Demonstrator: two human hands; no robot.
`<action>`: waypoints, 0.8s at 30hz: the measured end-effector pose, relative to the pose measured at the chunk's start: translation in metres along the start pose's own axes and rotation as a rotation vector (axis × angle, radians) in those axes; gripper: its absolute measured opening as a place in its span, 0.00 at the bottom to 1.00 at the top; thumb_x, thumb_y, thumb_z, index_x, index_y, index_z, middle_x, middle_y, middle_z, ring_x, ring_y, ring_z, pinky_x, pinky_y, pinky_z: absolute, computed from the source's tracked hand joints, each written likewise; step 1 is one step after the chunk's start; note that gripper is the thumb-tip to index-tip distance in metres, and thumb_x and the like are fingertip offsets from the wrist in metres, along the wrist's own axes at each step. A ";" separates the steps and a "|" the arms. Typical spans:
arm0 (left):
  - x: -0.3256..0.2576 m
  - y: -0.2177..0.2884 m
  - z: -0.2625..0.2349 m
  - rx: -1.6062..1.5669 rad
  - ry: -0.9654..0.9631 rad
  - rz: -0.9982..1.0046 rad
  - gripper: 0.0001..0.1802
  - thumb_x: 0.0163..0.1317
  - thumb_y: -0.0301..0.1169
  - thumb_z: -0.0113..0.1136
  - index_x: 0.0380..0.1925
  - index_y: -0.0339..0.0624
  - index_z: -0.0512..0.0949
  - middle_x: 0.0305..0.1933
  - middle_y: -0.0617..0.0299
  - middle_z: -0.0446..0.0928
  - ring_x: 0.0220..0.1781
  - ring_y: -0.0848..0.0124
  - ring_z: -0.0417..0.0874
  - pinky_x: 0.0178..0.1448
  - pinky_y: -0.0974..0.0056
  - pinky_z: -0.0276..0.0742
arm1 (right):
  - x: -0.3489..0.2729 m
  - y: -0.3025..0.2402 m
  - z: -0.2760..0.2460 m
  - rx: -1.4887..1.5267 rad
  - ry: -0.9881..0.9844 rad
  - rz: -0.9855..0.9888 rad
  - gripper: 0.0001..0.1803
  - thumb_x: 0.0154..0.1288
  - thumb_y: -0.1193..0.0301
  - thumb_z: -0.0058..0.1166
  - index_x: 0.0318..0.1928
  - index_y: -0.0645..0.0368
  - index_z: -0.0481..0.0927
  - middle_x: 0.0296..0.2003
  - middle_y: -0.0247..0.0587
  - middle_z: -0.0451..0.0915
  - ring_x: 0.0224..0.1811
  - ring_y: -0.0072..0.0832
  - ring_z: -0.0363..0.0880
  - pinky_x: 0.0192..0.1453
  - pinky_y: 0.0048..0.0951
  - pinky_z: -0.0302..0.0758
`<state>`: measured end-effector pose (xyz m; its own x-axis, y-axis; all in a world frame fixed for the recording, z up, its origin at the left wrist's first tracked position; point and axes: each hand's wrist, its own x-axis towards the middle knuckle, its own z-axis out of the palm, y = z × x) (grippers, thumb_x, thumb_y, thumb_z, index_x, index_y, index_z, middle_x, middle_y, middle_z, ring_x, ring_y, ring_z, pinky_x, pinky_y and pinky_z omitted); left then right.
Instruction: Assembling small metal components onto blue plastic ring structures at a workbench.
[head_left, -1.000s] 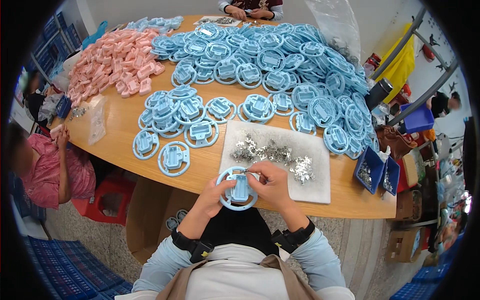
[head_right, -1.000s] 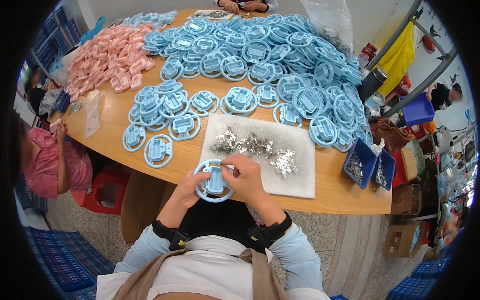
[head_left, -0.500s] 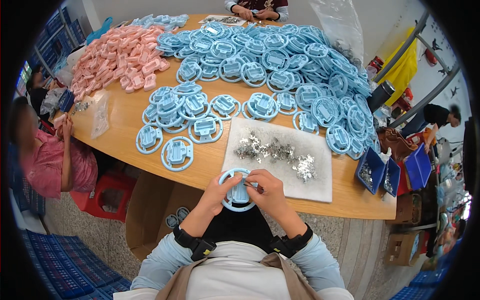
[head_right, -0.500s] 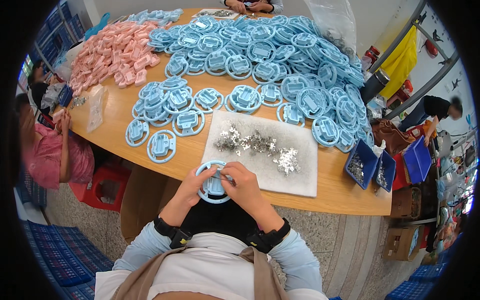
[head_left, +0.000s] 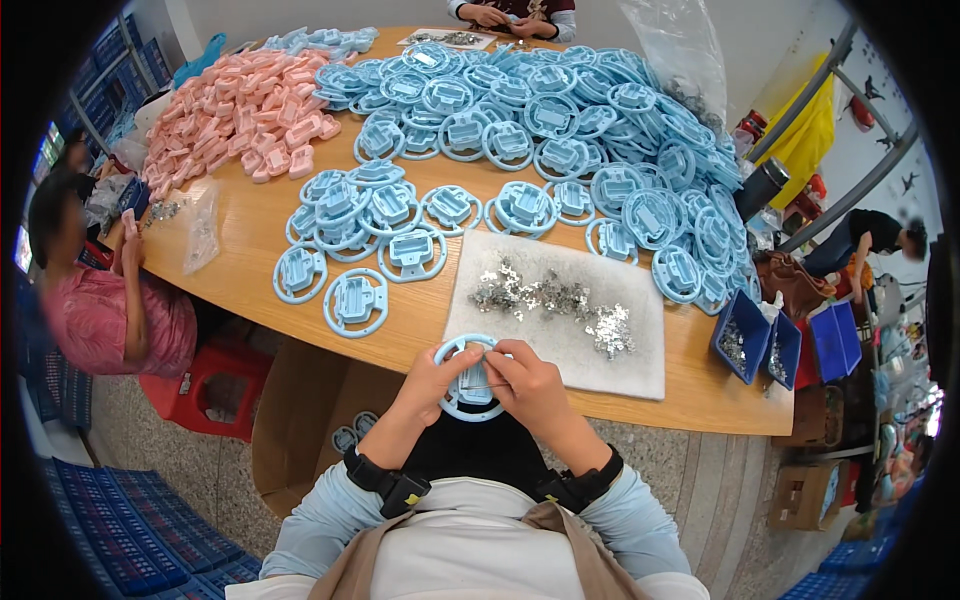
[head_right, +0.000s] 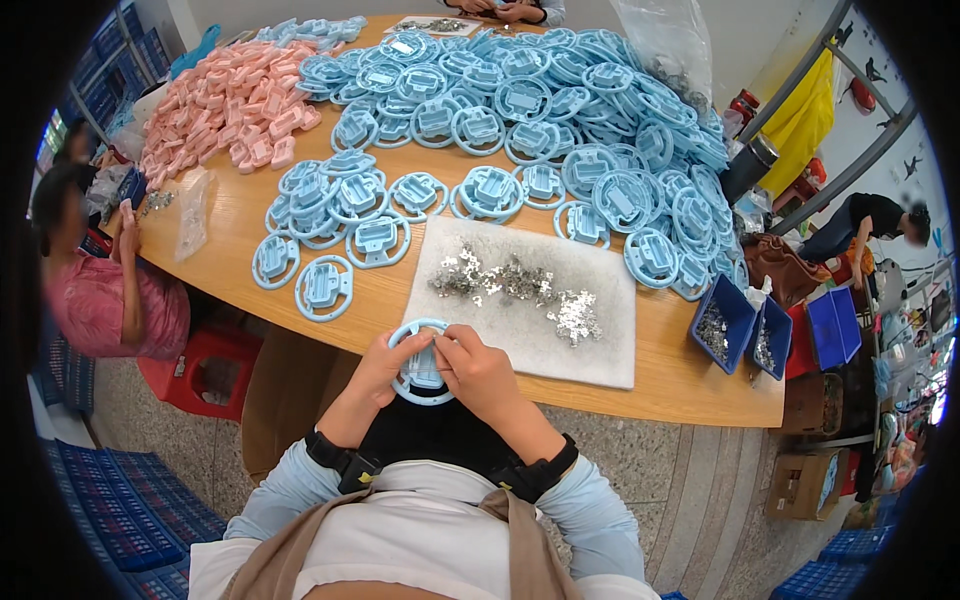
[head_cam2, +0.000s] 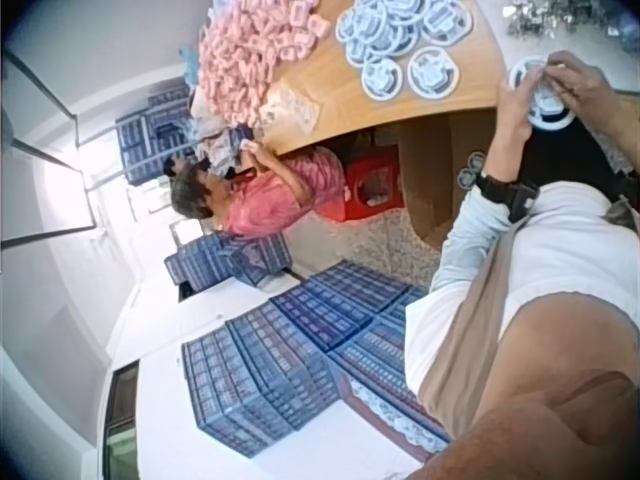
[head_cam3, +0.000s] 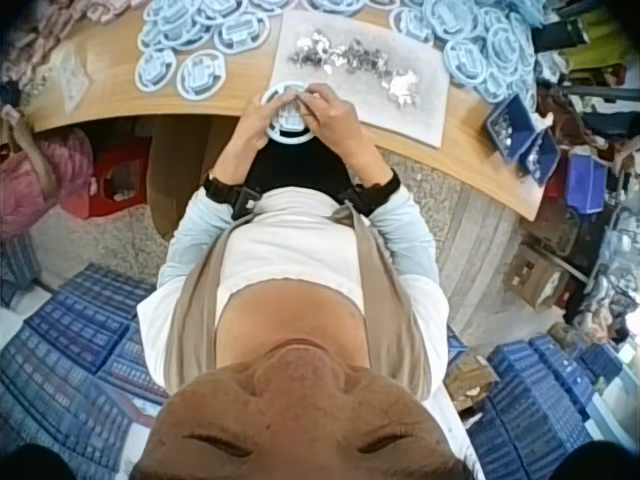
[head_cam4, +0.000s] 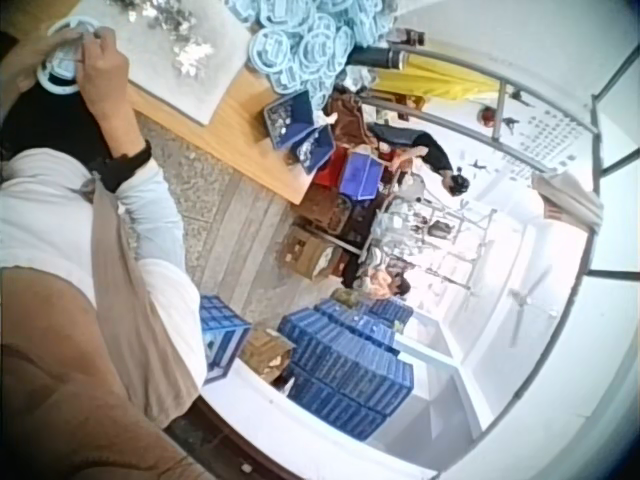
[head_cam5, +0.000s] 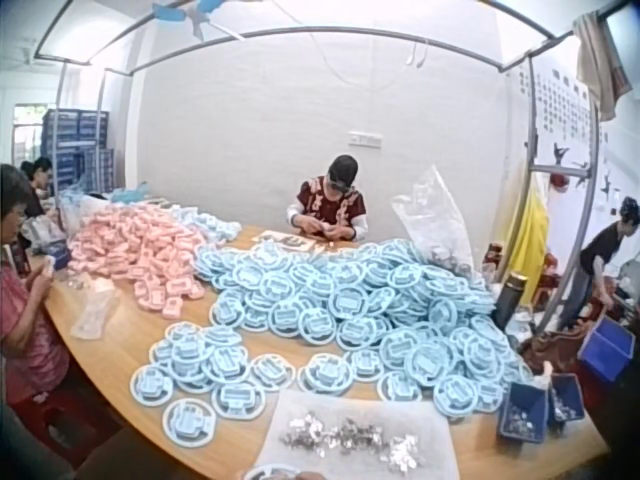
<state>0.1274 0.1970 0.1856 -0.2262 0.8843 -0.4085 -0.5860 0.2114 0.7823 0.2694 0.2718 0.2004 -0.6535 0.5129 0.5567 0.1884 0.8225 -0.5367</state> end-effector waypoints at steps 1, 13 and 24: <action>-0.001 0.001 0.001 -0.002 -0.008 -0.011 0.15 0.57 0.35 0.62 0.39 0.35 0.76 0.33 0.61 0.78 0.32 0.76 0.80 0.35 0.72 0.77 | 0.000 0.001 0.000 0.005 -0.005 -0.009 0.08 0.49 0.79 0.59 0.33 0.61 0.78 0.35 0.42 0.77 0.23 0.32 0.78 0.24 0.27 0.74; -0.003 0.000 -0.002 0.010 -0.007 -0.012 0.14 0.57 0.35 0.60 0.39 0.35 0.75 0.31 0.63 0.78 0.28 0.77 0.80 0.33 0.72 0.77 | 0.006 -0.002 -0.008 -0.079 -0.124 -0.033 0.07 0.51 0.77 0.58 0.34 0.60 0.80 0.34 0.38 0.77 0.19 0.24 0.74 0.22 0.21 0.70; -0.001 -0.010 -0.012 0.133 0.001 0.044 0.14 0.56 0.30 0.59 0.42 0.35 0.75 0.32 0.65 0.78 0.30 0.79 0.79 0.31 0.75 0.73 | 0.010 0.012 0.008 0.106 -0.069 0.256 0.10 0.53 0.72 0.58 0.37 0.62 0.80 0.29 0.41 0.73 0.20 0.28 0.71 0.24 0.26 0.67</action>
<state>0.1239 0.1886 0.1728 -0.2503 0.8934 -0.3731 -0.4671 0.2261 0.8548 0.2594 0.2848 0.1947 -0.6440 0.6794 0.3518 0.2781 0.6362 -0.7197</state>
